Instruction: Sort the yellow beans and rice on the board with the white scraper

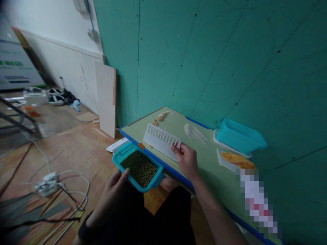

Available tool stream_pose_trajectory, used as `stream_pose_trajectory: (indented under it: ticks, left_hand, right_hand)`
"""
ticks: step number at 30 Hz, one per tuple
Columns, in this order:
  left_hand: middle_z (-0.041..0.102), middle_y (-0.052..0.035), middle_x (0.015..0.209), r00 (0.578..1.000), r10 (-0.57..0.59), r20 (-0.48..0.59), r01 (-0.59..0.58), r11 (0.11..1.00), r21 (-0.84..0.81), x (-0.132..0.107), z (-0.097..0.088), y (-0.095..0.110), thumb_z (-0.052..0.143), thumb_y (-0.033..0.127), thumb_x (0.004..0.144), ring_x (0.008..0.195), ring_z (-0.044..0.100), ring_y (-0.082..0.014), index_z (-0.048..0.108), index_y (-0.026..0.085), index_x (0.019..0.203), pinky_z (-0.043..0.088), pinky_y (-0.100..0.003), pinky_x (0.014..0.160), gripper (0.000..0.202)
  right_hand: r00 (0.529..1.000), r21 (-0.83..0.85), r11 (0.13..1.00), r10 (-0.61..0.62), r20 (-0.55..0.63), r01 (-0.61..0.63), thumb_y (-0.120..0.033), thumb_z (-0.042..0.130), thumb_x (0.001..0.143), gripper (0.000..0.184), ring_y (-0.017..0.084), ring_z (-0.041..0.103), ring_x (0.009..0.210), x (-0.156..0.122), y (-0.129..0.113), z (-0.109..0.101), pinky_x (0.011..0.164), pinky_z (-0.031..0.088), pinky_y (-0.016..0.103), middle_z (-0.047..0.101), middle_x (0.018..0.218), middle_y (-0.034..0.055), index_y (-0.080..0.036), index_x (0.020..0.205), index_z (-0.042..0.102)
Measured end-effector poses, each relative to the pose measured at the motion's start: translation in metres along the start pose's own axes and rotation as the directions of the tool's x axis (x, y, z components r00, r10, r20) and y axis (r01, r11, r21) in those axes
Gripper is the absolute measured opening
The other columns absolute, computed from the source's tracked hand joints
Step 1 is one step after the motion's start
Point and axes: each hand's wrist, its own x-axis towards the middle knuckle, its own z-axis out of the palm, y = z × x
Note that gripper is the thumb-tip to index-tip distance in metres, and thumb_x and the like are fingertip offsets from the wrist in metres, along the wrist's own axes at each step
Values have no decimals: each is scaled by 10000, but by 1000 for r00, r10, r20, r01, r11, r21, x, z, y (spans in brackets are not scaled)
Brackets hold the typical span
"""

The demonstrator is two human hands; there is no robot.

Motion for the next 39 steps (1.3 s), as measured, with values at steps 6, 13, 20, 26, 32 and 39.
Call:
stream_pose_trajectory:
  ticks: [6,13,20,26,32,39]
  left_hand:
    - [635,27,623,1000,-3,3,3,1000,21,1,0,1,750,537,787,590,615,-165,675,193,816,535,-284,600,354]
    - [652,11,642,1000,-11,10,11,1000,17,0,-1,1,753,530,783,603,627,-167,634,189,752,536,-279,588,363]
    - [660,5,641,1000,-11,4,11,1000,0,1,0,1,762,538,768,593,634,-175,654,184,779,547,-292,591,370]
    - [673,-2,674,1000,-25,15,25,1000,15,1,-2,0,748,535,788,612,640,-179,663,181,819,546,-292,599,365]
    - [641,14,656,1000,11,8,-12,999,40,4,-7,-8,732,533,812,600,600,-152,663,174,819,513,-259,573,365]
    - [658,8,662,1000,1,11,-1,1000,5,4,-6,-7,755,527,792,611,627,-171,681,175,841,527,-278,588,363]
  right_hand:
    - [1000,19,1000,-24,4,24,-500,651,885,382,228,713,752,1,-6,5,669,528,290,770,829,77,-132,917,750]
    - [996,28,999,-21,-82,24,-478,660,882,351,218,714,762,5,-5,-1,710,534,295,759,787,56,-141,922,749]
    - [998,-5,1000,-18,-61,17,-488,655,881,362,216,712,739,-1,-6,0,678,528,286,768,799,69,-138,901,743]
    - [999,-5,1000,-27,-26,26,-482,639,893,370,220,715,749,0,-10,4,680,528,285,771,812,72,-129,926,745]
    - [999,-6,999,-37,5,37,-486,632,897,375,219,713,736,2,-11,10,660,525,279,774,820,71,-130,925,745]
    - [999,50,998,-40,18,39,-493,652,883,378,234,726,782,3,-12,15,683,535,280,781,857,80,-130,931,746]
